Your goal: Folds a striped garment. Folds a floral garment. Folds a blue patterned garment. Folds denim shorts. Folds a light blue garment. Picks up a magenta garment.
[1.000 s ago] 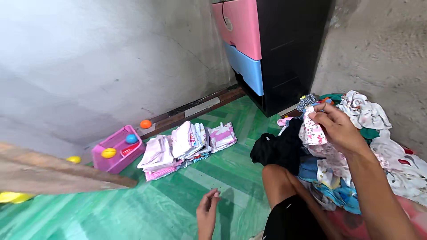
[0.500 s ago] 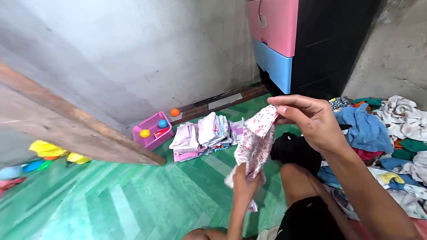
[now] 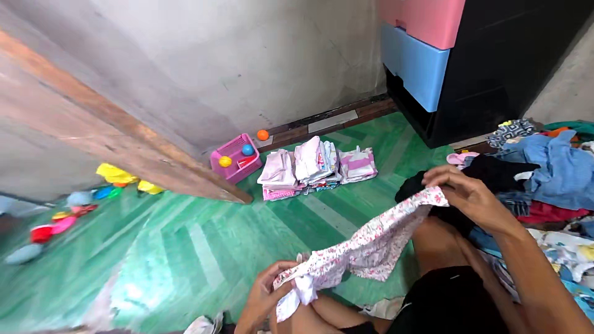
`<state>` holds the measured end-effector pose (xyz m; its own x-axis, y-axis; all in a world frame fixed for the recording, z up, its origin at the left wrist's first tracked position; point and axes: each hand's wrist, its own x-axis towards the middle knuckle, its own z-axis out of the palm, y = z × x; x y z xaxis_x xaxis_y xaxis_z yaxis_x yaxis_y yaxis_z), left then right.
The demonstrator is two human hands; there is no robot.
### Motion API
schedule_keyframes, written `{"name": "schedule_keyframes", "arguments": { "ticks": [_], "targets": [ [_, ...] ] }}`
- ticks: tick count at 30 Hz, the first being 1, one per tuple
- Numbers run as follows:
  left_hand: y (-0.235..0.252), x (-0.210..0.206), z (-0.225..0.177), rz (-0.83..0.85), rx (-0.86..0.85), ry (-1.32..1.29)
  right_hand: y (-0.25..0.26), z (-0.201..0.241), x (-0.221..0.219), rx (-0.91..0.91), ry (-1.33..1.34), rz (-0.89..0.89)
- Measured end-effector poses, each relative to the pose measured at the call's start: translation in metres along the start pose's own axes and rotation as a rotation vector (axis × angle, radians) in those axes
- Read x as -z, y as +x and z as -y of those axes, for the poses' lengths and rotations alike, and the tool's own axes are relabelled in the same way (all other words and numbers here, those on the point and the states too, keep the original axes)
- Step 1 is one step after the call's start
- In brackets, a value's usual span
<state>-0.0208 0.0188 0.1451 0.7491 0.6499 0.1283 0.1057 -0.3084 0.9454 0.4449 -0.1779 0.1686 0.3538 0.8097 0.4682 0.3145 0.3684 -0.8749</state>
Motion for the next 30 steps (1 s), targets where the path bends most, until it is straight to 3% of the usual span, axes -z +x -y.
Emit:
{"name": "schedule_keyframes", "arguments": {
  "ticks": [3,6,9,12,14,16,21,24,28,30],
  "targets": [
    [-0.007,0.015,0.009,0.052,-0.076,-0.116,-0.008,0.002,-0.009,-0.107,0.175,0.081],
    [0.017,0.026,0.018,-0.01,-0.105,-0.262,0.012,-0.005,-0.034,-0.314,0.273,0.007],
    [0.059,0.018,0.036,-0.302,0.154,-0.355,0.052,-0.048,-0.07,-0.558,0.31,-0.171],
    [0.088,-0.009,0.085,-0.538,0.568,-0.493,0.057,-0.14,-0.106,-0.877,0.358,-0.23],
    [0.079,-0.036,0.118,-0.555,0.761,-0.522,0.025,-0.191,-0.127,-1.127,0.333,-0.146],
    [0.062,-0.059,0.131,-0.501,0.821,-0.424,-0.009,-0.213,-0.141,-1.285,0.219,-0.091],
    [0.059,-0.064,0.156,-0.591,0.929,-0.14,-0.025,-0.214,-0.153,-1.315,0.009,0.023],
    [0.061,-0.051,0.201,-0.651,0.929,-0.21,-0.023,-0.222,-0.147,-1.319,0.004,-0.042],
    [0.066,-0.048,0.199,-0.683,0.936,-0.272,-0.017,-0.209,-0.141,-1.346,0.062,0.014],
    [0.07,-0.04,0.194,-0.687,0.877,-0.232,-0.009,-0.201,-0.136,-1.27,0.089,0.034]
  ]
}}
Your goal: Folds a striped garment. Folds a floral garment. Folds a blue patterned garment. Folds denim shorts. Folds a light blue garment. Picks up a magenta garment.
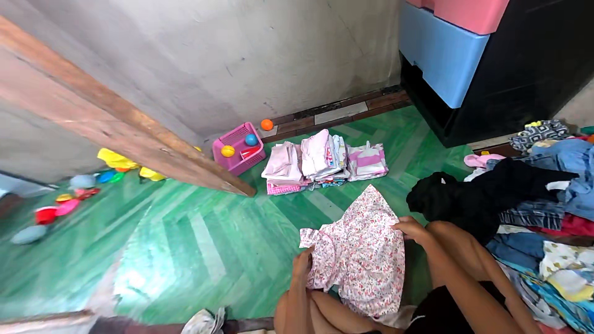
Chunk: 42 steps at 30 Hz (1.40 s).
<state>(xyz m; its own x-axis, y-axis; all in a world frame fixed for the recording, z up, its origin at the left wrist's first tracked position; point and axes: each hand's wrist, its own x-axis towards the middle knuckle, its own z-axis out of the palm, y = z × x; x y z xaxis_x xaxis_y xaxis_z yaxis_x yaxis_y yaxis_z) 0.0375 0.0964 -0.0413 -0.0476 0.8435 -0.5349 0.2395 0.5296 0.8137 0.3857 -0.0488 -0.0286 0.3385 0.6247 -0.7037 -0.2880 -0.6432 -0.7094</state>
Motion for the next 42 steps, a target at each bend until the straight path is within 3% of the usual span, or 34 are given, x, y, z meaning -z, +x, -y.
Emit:
{"name": "schedule_keyframes", "arguments": {
  "ticks": [5,7,9,11,13,16,19,21,23,26,30,34,37,42],
  "targets": [
    [-0.021,0.009,-0.072,0.064,-0.254,-0.048,-0.029,0.068,0.011,0.359,0.133,-0.056],
    [-0.031,0.01,-0.106,0.074,-0.355,-0.078,-0.043,0.103,0.013,0.487,0.194,0.021],
    [-0.039,0.012,-0.13,0.009,-0.464,-0.002,-0.047,0.123,0.017,0.56,0.071,0.142],
    [-0.045,0.017,-0.143,-0.128,-0.575,0.208,-0.043,0.127,0.019,0.608,-0.088,0.153],
    [-0.051,0.017,-0.146,-0.263,-0.651,0.333,-0.044,0.127,0.018,0.651,-0.106,0.107],
    [-0.065,0.02,-0.147,-0.281,-0.636,0.224,-0.058,0.128,0.013,0.654,0.031,0.065],
    [-0.078,0.028,-0.156,-0.142,-0.628,0.066,-0.074,0.136,0.017,0.62,0.255,0.164],
    [-0.082,0.04,-0.16,-0.007,-0.674,0.069,-0.078,0.14,0.024,0.65,0.095,0.237],
    [-0.089,0.051,-0.161,0.142,-0.717,0.141,-0.078,0.139,0.029,0.695,-0.072,0.204],
    [-0.094,0.057,-0.156,0.244,-0.721,0.214,-0.076,0.135,0.031,0.71,-0.033,0.161],
    [-0.088,0.058,-0.145,0.185,-0.694,0.354,-0.068,0.123,0.03,0.662,-0.333,0.401],
    [-0.087,0.057,-0.139,0.144,-0.663,0.496,-0.071,0.127,0.028,0.616,-0.62,0.348],
    [-0.089,0.065,-0.134,0.114,-0.69,0.539,-0.076,0.13,0.031,0.623,-0.594,0.254],
    [-0.091,0.057,-0.148,0.004,-0.698,0.667,-0.073,0.143,0.027,0.663,-0.334,0.136]
  ]
}}
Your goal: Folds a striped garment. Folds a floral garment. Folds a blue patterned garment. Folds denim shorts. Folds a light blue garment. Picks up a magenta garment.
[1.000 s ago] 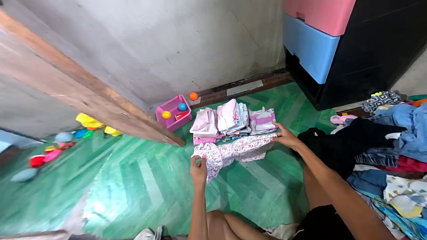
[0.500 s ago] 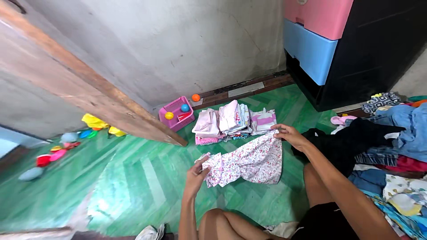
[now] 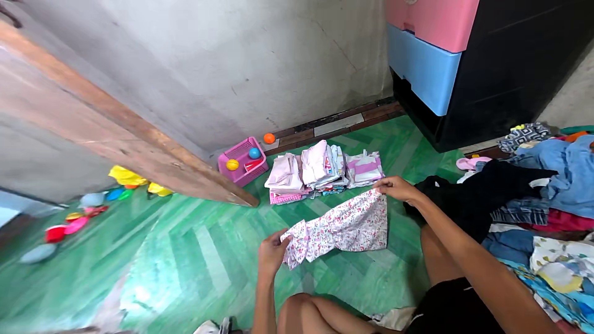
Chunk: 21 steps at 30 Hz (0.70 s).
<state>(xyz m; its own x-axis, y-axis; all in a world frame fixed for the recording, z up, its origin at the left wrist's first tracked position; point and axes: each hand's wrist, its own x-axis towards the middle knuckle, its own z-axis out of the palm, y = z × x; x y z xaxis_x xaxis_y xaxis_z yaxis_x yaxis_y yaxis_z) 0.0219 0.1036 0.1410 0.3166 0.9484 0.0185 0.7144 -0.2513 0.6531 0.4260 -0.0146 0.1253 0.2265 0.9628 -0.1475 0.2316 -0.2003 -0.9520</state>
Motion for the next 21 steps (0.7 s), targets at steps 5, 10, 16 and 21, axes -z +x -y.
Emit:
{"name": "schedule_keyframes", "arguments": {
  "ticks": [5,10,16,21],
  "targets": [
    [0.018,-0.017,-0.011,-0.256,-0.051,0.037,0.014,0.004,-0.01,0.196,-0.103,-0.233],
    [0.004,-0.047,0.021,-0.299,-0.103,-0.012,-0.021,-0.031,-0.017,0.346,-0.307,-0.325],
    [-0.031,-0.108,0.085,0.074,0.13,0.118,-0.067,-0.111,-0.059,-0.077,-0.623,0.217],
    [-0.036,-0.119,0.099,0.315,0.268,0.187,-0.065,-0.15,-0.087,-0.27,-0.702,0.577]
  ]
}}
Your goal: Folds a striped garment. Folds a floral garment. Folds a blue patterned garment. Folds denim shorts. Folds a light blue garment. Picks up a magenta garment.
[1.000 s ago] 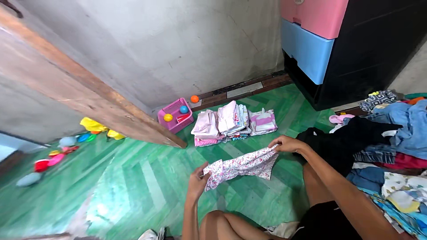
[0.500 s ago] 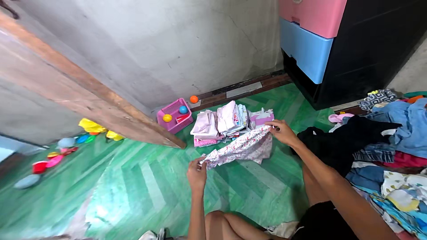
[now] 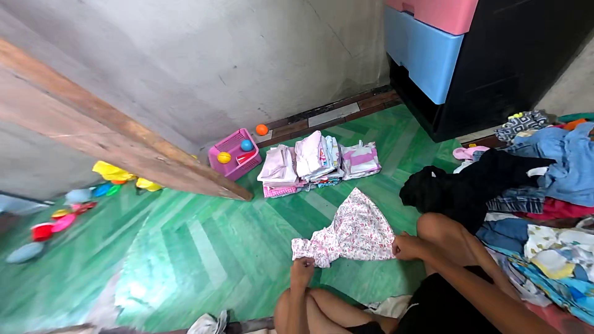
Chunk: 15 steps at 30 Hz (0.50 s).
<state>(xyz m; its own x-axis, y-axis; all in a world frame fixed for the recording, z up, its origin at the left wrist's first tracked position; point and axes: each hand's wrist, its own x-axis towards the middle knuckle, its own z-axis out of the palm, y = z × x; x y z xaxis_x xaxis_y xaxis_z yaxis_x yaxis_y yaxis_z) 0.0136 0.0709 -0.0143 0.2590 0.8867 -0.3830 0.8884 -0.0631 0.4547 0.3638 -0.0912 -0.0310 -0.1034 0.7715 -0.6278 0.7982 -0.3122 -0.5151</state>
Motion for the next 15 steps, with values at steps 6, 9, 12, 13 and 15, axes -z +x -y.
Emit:
{"name": "schedule_keyframes", "arguments": {
  "ticks": [6,9,12,13,15],
  "targets": [
    [0.005,-0.005,0.005,-0.058,0.01,-0.069,0.037,-0.011,0.003,-0.078,0.547,-0.2],
    [0.006,-0.007,0.005,-0.047,0.01,-0.05,0.035,-0.005,0.011,-0.047,0.636,-0.374],
    [0.007,-0.007,0.007,-0.067,-0.01,-0.073,0.009,0.008,0.02,0.151,0.55,-0.576],
    [0.005,-0.007,0.006,-0.072,-0.01,-0.08,-0.001,0.01,0.017,0.211,0.518,-0.621],
    [0.004,-0.007,0.004,-0.072,-0.009,-0.065,-0.014,0.006,0.005,0.216,0.467,-0.6]
  ]
}}
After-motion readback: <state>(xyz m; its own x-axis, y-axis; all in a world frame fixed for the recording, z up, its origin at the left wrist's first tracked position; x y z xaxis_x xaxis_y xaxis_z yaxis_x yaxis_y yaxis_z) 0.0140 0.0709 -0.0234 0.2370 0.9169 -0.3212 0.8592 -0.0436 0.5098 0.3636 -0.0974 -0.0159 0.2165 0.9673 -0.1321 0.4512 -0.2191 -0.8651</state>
